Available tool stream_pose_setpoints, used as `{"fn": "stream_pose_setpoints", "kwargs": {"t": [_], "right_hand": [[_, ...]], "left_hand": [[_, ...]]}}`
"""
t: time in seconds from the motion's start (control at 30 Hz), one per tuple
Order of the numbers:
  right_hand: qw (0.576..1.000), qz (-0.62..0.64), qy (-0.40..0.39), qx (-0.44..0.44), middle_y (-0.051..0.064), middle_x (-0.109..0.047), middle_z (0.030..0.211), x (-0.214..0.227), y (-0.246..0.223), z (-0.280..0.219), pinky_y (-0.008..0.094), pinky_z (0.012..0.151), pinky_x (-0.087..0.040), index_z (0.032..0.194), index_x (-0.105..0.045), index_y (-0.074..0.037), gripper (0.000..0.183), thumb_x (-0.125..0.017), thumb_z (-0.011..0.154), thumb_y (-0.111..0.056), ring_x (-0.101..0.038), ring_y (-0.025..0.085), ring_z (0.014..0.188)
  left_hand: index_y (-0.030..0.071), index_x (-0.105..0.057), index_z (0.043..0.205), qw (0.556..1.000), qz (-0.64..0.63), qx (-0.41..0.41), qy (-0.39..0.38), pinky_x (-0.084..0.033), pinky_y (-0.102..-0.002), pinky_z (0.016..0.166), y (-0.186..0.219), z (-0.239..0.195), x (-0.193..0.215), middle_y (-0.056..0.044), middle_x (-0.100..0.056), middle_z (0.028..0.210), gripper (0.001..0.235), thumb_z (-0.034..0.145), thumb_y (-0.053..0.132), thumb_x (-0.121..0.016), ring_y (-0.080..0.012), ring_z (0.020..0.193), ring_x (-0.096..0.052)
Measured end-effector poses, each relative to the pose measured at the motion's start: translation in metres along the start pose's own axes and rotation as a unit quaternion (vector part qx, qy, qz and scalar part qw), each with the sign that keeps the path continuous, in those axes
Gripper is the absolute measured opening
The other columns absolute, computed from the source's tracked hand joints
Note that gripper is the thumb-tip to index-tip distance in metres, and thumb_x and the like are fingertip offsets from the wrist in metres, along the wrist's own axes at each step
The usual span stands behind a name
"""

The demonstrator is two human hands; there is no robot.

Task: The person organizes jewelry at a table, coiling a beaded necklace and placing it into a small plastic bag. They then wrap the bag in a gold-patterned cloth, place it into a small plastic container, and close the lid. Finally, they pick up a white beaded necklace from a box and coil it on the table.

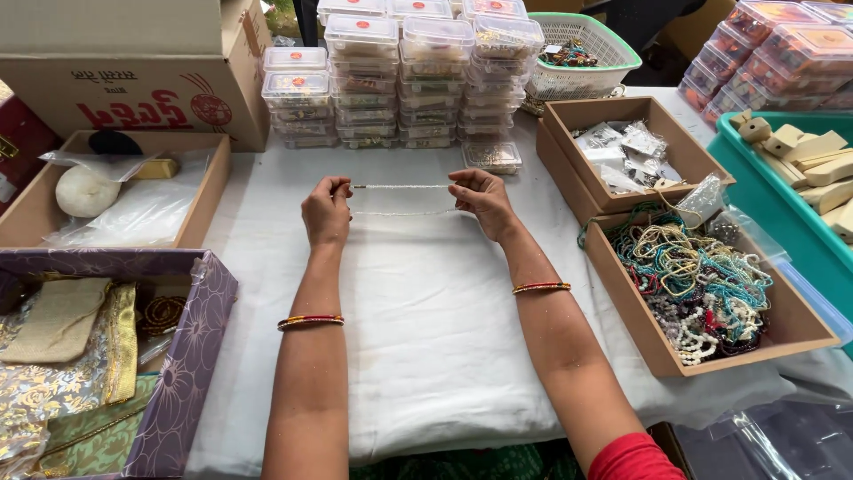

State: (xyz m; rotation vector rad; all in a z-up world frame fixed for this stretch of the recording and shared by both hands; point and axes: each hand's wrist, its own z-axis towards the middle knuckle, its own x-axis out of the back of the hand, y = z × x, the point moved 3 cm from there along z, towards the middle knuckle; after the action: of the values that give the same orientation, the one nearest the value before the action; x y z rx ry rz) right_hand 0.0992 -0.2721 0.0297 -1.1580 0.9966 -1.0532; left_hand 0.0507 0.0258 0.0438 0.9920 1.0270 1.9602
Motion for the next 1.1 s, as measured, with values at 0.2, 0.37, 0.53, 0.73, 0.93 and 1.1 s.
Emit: {"fn": "stream_pose_setpoints", "kwargs": {"t": [0.2, 0.37, 0.53, 0.73, 0.93, 1.1], "right_hand": [[0.997, -0.029, 0.065, -0.042, 0.001, -0.075, 0.086, -0.001, 0.009, 0.000, 0.025, 0.069, -0.057, 0.104, -0.074, -0.007, 0.023, -0.084, 0.085, -0.015, -0.067, 0.008, 0.074], [0.738, -0.629, 0.124, 0.211, 0.010, -0.074, 0.125, -0.025, 0.018, -0.004, 0.032, 0.097, -0.059, 0.127, -0.070, -0.012, 0.029, -0.076, 0.099, -0.018, -0.071, 0.020, 0.110], [0.741, -0.633, -0.084, 0.208, 0.009, -0.026, 0.167, -0.073, 0.020, -0.015, 0.045, 0.122, -0.022, 0.159, -0.033, -0.015, 0.067, -0.046, 0.105, -0.051, -0.025, 0.027, 0.152], [0.750, -0.641, -0.160, 0.009, -0.002, -0.005, 0.173, -0.069, 0.021, -0.021, 0.041, 0.128, -0.004, 0.164, -0.014, -0.025, 0.080, -0.016, 0.098, -0.071, -0.003, 0.017, 0.159], [0.751, -0.648, -0.128, -0.024, -0.001, -0.003, 0.173, -0.061, 0.030, -0.015, 0.042, 0.128, -0.003, 0.164, -0.013, -0.026, 0.084, -0.017, 0.096, -0.074, -0.001, 0.018, 0.158], [0.752, -0.655, -0.054, -0.057, -0.001, -0.001, 0.172, -0.029, 0.021, -0.011, 0.051, 0.126, 0.002, 0.164, -0.009, -0.027, 0.077, -0.016, 0.099, -0.067, -0.001, 0.021, 0.156]], "left_hand": [[0.016, -0.081, 0.100, 0.978, 0.201, 0.045, -0.024, -0.059, -0.034, 0.068, -0.012, -0.003, -0.003, -0.001, -0.080, 0.092, 0.016, 0.096, 0.025, -0.069, -0.0161, 0.078, -0.073], [0.019, -0.067, 0.133, 0.921, 0.355, -0.135, -0.091, -0.039, -0.046, 0.118, 0.000, -0.011, -0.016, -0.004, -0.055, 0.148, 0.039, 0.098, 0.036, -0.064, -0.0236, 0.138, -0.050], [0.022, -0.025, 0.162, 0.871, 0.397, -0.162, -0.239, -0.004, -0.050, 0.125, -0.029, -0.017, -0.067, 0.001, -0.015, 0.170, 0.065, 0.105, 0.052, -0.027, -0.0182, 0.156, -0.011], [0.027, -0.012, 0.164, 0.860, 0.401, -0.039, -0.314, 0.001, -0.048, 0.127, -0.025, -0.022, -0.068, 0.003, -0.008, 0.172, 0.074, 0.101, 0.066, -0.013, -0.0152, 0.158, -0.003], [0.031, -0.011, 0.164, 0.855, 0.416, -0.008, -0.311, 0.003, -0.053, 0.126, -0.021, -0.023, -0.059, 0.004, -0.007, 0.172, 0.075, 0.098, 0.069, -0.011, -0.0137, 0.158, -0.004], [0.032, -0.009, 0.164, 0.848, 0.434, -0.007, -0.302, 0.004, -0.057, 0.126, -0.031, -0.018, -0.054, 0.005, -0.005, 0.172, 0.075, 0.098, 0.068, -0.010, -0.0141, 0.157, -0.004]]}}
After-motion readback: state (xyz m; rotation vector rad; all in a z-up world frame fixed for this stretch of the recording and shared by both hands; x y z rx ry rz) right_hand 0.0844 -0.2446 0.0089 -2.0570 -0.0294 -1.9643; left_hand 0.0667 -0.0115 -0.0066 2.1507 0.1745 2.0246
